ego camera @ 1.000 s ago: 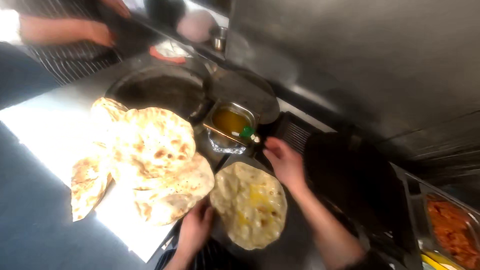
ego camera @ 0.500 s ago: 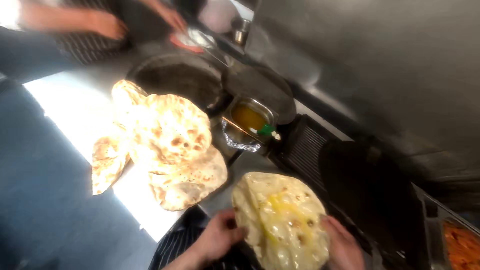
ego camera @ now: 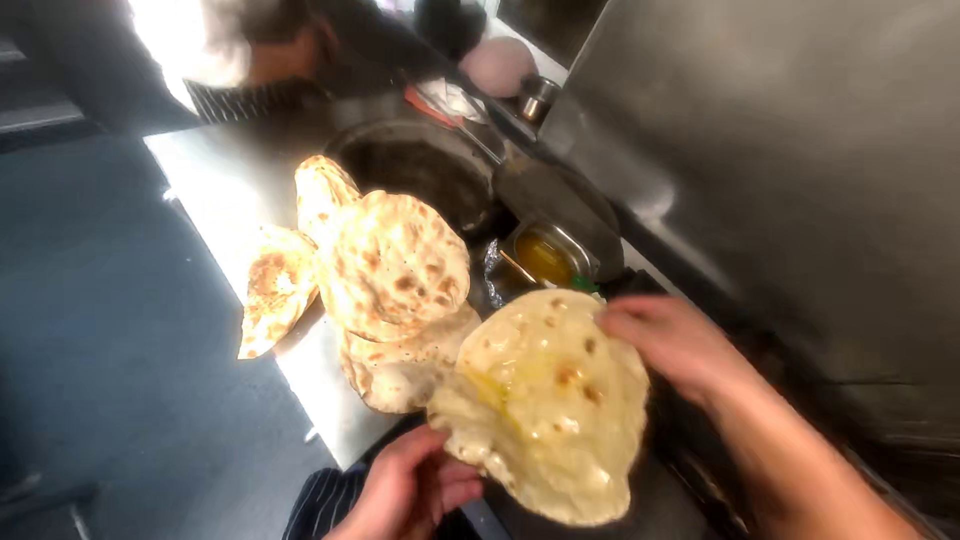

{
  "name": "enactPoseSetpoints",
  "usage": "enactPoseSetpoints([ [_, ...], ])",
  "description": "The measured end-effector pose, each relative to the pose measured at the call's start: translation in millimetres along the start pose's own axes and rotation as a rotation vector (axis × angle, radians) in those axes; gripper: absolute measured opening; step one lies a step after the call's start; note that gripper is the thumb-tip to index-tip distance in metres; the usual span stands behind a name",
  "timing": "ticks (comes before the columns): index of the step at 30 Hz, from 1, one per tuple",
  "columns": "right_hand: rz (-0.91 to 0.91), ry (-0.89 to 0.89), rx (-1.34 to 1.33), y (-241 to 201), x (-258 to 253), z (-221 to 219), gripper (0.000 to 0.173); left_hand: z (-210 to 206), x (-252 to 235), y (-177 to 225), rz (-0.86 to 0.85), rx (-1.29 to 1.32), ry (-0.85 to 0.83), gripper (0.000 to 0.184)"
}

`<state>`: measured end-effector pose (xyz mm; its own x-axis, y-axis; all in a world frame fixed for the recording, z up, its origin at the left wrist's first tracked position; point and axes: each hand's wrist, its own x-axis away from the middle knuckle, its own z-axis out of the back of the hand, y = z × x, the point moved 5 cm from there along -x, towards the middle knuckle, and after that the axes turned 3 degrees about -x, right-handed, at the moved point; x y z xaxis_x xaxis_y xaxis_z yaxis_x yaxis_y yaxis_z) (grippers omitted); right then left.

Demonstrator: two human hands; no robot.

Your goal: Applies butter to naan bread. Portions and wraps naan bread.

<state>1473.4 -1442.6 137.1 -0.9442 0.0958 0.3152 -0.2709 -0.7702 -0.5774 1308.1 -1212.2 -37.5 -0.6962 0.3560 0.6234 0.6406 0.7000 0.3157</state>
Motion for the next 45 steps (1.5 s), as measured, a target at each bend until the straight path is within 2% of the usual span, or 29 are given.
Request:
enactPoseSetpoints([
  [5, -0.084, -0.193, 0.193, -94.3, -57.2, -34.2, 0.026, 4.3, 4.1, 5.5, 0.067, 0.279, -0.007, 0.037],
  [10, -0.078, -0.201, 0.276, -131.4, -72.1, -48.1, 0.028, 7.3, 3.6, 13.9, 0.145, 0.340, -0.126, 0.042],
  [16, 0.015, -0.051, 0.205, -119.2, -39.6, -20.1, 0.024, -4.3, 19.6, 28.9, 0.138, 0.104, -0.213, 0.034],
  [18, -0.003, -0.002, 0.088, -91.9, -35.6, -13.6, 0.020, 1.6, 16.8, 36.4, 0.092, 0.025, -0.168, 0.028],
  [20, -0.044, 0.028, -0.042, -45.9, -29.3, -13.6, 0.016, 11.6, 12.9, 43.6, 0.058, -0.113, -0.072, 0.024],
  [23, 0.007, 0.091, -0.333, 16.6, -3.8, -25.0, 0.017, 20.5, 12.4, 67.5, -0.141, -0.458, -0.078, 0.021],
  [26, 0.022, 0.150, -0.811, 70.5, 31.6, -67.7, 0.024, 22.3, 10.2, 82.2, -0.520, -0.875, -0.034, 0.020],
  [27, 0.007, 0.121, -1.013, 81.6, 39.9, -85.2, 0.029, 19.2, 6.9, 81.5, -0.660, -0.917, -0.016, 0.018],
  [30, -0.055, 0.007, -1.507, 82.6, 49.1, -132.3, 0.029, 0.2, -9.8, 73.6, -1.026, -0.988, -0.027, 0.015],
  [31, -0.051, -0.019, -1.551, 78.7, 51.6, -142.5, 0.028, -7.8, -14.3, 69.0, -1.099, -1.026, -0.037, 0.016],
  [35, -0.071, 0.006, -1.363, 69.4, 52.3, -156.7, 0.044, -37.3, -16.1, 48.5, -1.283, -1.191, -0.112, 0.022],
  [36, -0.091, 0.015, -1.365, 72.2, 49.6, -156.2, 0.042, -39.6, -14.1, 44.3, -1.308, -1.166, -0.148, 0.022],
  [38, -0.159, -0.018, -1.404, 82.1, 43.5, -147.3, 0.039, -30.2, -13.3, 41.7, -1.295, -0.989, -0.154, 0.020],
  [41, -0.314, -0.121, -1.377, 109.3, 37.4, -121.0, 0.039, -7.4, -20.9, 40.2, -1.046, -0.610, -0.127, 0.017],
  [43, -0.348, -0.109, -1.225, 146.1, 35.7, -106.6, 0.032, -3.6, -27.9, 27.1, -0.835, -0.430, -0.125, 0.017],
  [45, -0.283, -0.057, -0.944, 186.5, 33.8, -91.5, 0.043, -7.3, -42.4, 13.9, -0.636, -0.306, -0.054, 0.023],
])
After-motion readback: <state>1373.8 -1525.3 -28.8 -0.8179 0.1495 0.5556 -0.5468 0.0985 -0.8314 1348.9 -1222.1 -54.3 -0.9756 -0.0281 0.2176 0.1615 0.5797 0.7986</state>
